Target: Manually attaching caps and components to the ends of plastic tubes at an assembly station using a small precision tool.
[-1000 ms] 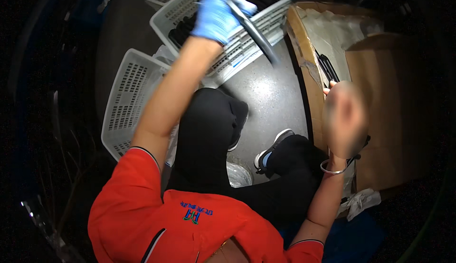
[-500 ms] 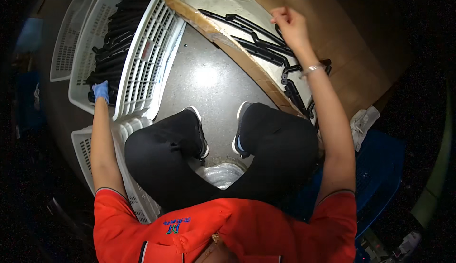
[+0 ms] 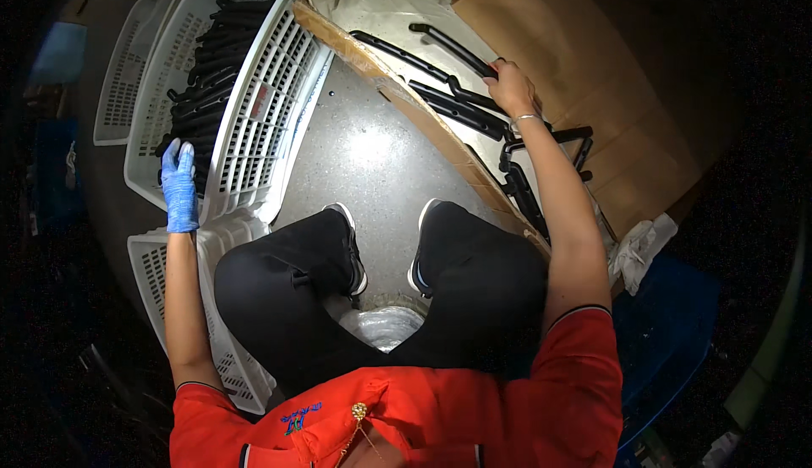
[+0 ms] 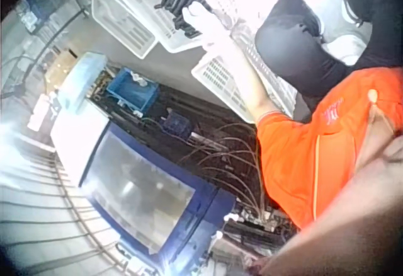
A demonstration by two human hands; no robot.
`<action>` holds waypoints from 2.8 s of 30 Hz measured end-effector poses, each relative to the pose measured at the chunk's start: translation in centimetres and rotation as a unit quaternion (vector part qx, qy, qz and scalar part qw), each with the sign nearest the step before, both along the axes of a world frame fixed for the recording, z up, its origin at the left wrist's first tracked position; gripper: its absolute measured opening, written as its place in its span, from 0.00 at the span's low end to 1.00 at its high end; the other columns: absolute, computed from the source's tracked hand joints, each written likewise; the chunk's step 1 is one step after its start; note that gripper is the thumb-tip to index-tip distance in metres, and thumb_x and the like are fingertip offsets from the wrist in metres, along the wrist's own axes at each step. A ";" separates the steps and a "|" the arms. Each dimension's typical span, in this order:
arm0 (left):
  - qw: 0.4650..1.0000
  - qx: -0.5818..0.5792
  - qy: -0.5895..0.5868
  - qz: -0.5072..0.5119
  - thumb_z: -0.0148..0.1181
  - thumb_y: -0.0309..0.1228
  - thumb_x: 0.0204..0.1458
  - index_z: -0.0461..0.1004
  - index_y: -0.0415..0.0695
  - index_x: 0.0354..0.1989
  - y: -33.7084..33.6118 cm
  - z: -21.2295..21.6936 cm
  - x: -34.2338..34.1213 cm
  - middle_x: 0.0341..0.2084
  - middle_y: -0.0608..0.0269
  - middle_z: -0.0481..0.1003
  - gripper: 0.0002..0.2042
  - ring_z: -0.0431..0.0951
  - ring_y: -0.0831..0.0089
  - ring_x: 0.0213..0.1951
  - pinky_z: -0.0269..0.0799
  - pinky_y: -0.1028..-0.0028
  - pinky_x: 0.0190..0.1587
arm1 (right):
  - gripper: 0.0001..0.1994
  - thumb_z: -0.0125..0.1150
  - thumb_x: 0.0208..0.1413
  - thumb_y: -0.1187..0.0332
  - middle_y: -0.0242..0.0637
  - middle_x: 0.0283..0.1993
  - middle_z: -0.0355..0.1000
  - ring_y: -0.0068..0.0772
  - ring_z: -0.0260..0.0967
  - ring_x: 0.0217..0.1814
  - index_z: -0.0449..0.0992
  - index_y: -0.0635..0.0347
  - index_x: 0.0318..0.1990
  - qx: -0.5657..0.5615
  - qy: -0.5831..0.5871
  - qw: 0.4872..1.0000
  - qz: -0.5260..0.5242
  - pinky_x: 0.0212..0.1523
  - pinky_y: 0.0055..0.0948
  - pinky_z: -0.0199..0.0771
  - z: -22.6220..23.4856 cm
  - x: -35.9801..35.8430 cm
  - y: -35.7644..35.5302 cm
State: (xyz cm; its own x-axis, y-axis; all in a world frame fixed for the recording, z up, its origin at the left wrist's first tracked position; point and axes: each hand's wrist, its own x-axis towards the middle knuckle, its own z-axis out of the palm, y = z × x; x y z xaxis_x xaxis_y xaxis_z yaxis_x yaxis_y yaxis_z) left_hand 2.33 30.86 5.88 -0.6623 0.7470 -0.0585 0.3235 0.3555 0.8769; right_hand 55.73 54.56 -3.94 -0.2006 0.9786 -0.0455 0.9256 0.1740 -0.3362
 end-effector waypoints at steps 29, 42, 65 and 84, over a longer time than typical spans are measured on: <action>0.812 0.069 -0.456 -0.358 0.48 0.35 0.60 0.64 0.40 0.43 -1.1 14.5 23.5 0.25 0.66 0.68 0.11 0.70 0.81 0.25 0.69 0.80 0.27 | 0.17 0.54 0.60 0.61 0.31 0.38 0.72 0.20 0.69 0.39 0.68 0.64 0.51 -0.230 0.540 0.804 0.094 0.42 0.19 0.69 24.0 -15.5 -19.1; 0.875 0.117 -0.369 -0.290 0.55 0.33 0.56 0.65 0.39 0.45 -1.0 14.4 21.6 0.22 0.67 0.69 0.13 0.69 0.83 0.20 0.66 0.82 0.22 | 0.08 0.57 0.56 0.73 0.36 0.26 0.67 0.28 0.62 0.24 0.76 0.61 0.42 0.258 0.226 0.922 0.178 0.27 0.26 0.62 25.6 -16.7 -21.5; 0.879 0.126 -0.354 -0.293 0.55 0.35 0.57 0.64 0.41 0.39 -1.1 13.2 22.0 0.20 0.67 0.67 0.11 0.67 0.83 0.17 0.63 0.81 0.19 | 0.10 0.62 0.51 0.71 0.37 0.23 0.64 0.35 0.64 0.23 0.77 0.58 0.41 0.314 0.129 0.927 0.160 0.25 0.31 0.63 25.7 -17.0 -22.7; 0.875 0.090 -0.421 -0.223 0.46 0.45 0.60 0.65 0.42 0.33 -1.1 14.0 22.2 0.15 0.68 0.65 0.17 0.64 0.82 0.12 0.61 0.81 0.14 | 0.10 0.53 0.62 0.67 0.35 0.32 0.74 0.19 0.67 0.33 0.74 0.65 0.41 0.128 0.328 0.933 0.079 0.36 0.20 0.66 25.1 -16.7 -22.1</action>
State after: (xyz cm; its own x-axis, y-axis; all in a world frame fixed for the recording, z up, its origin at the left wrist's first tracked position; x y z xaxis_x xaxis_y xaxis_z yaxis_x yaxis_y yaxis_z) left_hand 24.53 29.79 19.87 -0.0821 0.9672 -0.2403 -0.3926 0.1902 0.8998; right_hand 39.02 32.49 21.18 -0.2467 0.8964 0.3684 0.4908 0.4433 -0.7501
